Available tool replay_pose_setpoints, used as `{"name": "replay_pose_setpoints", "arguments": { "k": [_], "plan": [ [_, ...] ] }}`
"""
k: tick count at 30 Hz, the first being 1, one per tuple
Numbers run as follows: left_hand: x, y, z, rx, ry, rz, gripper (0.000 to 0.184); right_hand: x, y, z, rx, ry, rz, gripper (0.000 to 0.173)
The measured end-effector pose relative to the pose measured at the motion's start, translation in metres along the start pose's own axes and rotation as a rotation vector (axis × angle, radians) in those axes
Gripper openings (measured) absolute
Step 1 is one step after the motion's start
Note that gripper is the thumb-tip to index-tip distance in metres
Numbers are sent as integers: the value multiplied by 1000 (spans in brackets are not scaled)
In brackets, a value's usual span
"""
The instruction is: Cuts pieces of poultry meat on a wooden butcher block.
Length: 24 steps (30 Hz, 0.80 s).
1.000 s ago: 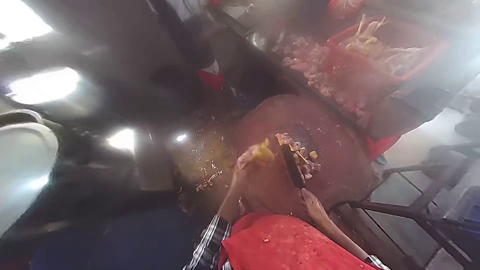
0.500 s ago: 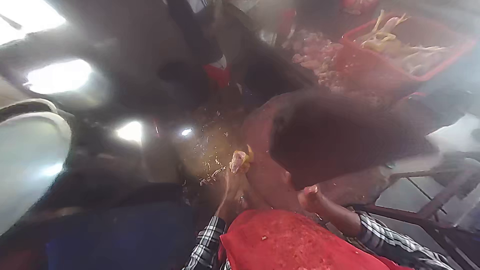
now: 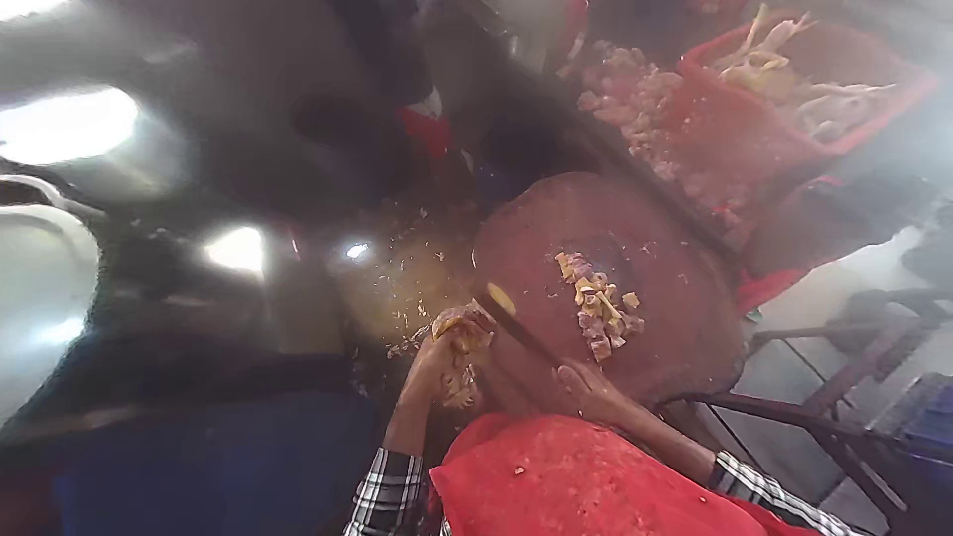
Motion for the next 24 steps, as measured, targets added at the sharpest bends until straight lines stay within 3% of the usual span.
{"name": "replay_pose_setpoints", "arguments": {
  "k": [3,6,8,9,11,13,15,17,19,24],
  "plan": [
    [23,35,19,-147,131,-137,36,-30,66,-2,-112,-106,-12,77],
    [32,80,40,-246,120,-181,34,-52,144,-21,-438,-236,64,78],
    [34,93,42,-274,92,-207,35,-53,162,-33,-644,-305,114,76],
    [35,95,42,-277,88,-207,35,-48,151,-35,-680,-340,91,76],
    [35,95,42,-274,93,-189,37,-28,84,-21,-522,-298,-48,74],
    [34,91,39,-262,94,-125,36,-6,-15,7,-35,-33,-201,67],
    [31,96,33,-261,110,8,38,2,-77,17,264,111,-175,70],
    [28,103,27,-245,135,112,39,-6,-76,15,322,98,-156,72],
    [23,114,21,-242,166,146,41,-15,-44,6,279,28,-137,69],
    [16,129,8,-232,199,22,32,-21,35,-3,-77,-99,-9,79]
  ]
}}
Point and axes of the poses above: each hand's wrist, its own z-axis towards the middle knuckle, its own x-axis out of the palm, y = z × x, the point moved 9 cm from there along z, towards the middle knuckle, and after that the axes turned 7 degrees about y, right-handed, at the moved point
